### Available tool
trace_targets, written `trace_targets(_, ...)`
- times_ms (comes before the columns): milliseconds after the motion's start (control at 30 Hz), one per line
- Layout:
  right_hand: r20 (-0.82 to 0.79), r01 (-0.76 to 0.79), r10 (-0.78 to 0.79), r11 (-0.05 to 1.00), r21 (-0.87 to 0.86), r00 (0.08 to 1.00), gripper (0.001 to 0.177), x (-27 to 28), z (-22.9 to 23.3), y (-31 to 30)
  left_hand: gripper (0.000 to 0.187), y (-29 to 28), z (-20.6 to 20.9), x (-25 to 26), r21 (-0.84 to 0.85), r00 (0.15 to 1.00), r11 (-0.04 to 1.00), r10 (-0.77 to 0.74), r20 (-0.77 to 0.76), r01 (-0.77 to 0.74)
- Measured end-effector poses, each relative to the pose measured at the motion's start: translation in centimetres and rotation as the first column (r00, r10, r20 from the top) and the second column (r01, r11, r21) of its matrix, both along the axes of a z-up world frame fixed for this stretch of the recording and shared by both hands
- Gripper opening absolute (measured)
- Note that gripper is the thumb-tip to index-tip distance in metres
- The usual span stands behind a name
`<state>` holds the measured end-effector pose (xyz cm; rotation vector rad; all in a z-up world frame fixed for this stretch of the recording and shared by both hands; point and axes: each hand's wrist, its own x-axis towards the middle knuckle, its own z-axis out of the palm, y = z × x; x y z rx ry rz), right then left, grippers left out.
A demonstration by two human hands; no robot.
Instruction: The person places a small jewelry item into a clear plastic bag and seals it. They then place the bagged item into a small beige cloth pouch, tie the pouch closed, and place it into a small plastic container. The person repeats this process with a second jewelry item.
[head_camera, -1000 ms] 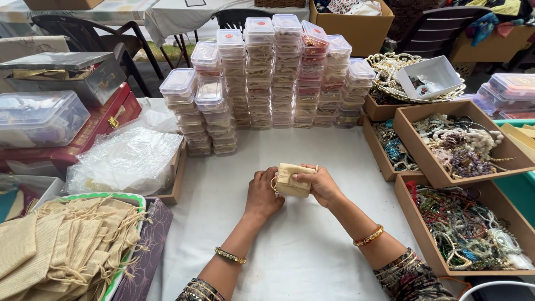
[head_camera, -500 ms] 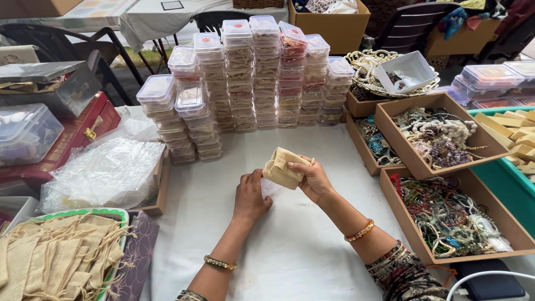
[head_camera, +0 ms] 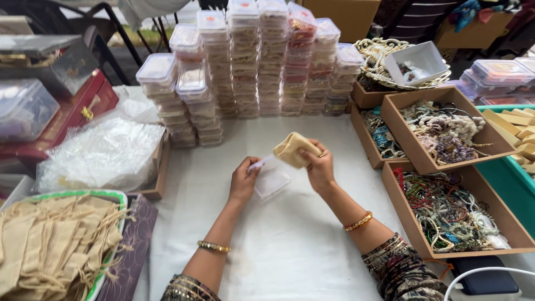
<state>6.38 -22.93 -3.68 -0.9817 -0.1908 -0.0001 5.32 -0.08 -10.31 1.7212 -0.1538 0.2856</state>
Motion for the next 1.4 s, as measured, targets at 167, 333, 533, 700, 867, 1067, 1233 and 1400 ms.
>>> trace_targets(167,0.196,0.059,-0.048,0.997,-0.050,0.979,0.027,0.7,-1.9,-1.0,0.012,0.1,-0.3,0.2,-0.014,0.992,0.998,-0.063,-0.108,0.062)
trace_targets(333,0.228,-0.146,0.178,0.977,-0.153,0.957,0.024,-0.2,-1.8,0.1,0.019,0.0,-0.9,0.9,-0.292,0.983,0.942,-0.180,-0.019,0.167)
trace_targets(533,0.529,0.195,0.278,0.715,-0.671,0.802,0.027,-2.9,-0.1,2.8,0.034,0.0,-1.7,1.3,-0.317,0.969,0.923,-0.244,-0.039,0.220)
trace_targets(700,0.774,0.677,0.400,0.385,-0.627,0.490,0.029,-4.0,0.6,3.2,0.046,0.0,-0.7,0.5,-0.145,0.988,0.980,-0.146,-0.045,0.138)
trace_targets(867,0.648,0.615,0.431,0.236,-0.752,0.627,0.027,-3.7,0.2,2.8,0.051,0.3,-0.4,0.5,-0.120,0.983,0.979,-0.174,-0.060,0.166)
trace_targets(1067,0.611,0.562,0.462,0.257,-0.786,0.643,0.027,-3.6,1.6,2.5,0.091,0.6,2.0,-1.0,-0.092,0.950,0.954,-0.294,-0.107,0.285)
trace_targets(1233,0.523,0.406,0.495,0.330,-0.852,0.694,0.035,-3.1,2.8,0.9,0.112,0.6,2.2,-1.2,-0.034,0.929,0.940,-0.340,-0.146,0.339)
trace_targets(1400,0.450,0.243,0.546,0.410,-0.879,0.706,0.039,-2.7,2.6,0.5,0.129,0.9,2.8,-1.5,0.113,0.906,0.903,-0.399,-0.140,0.415)
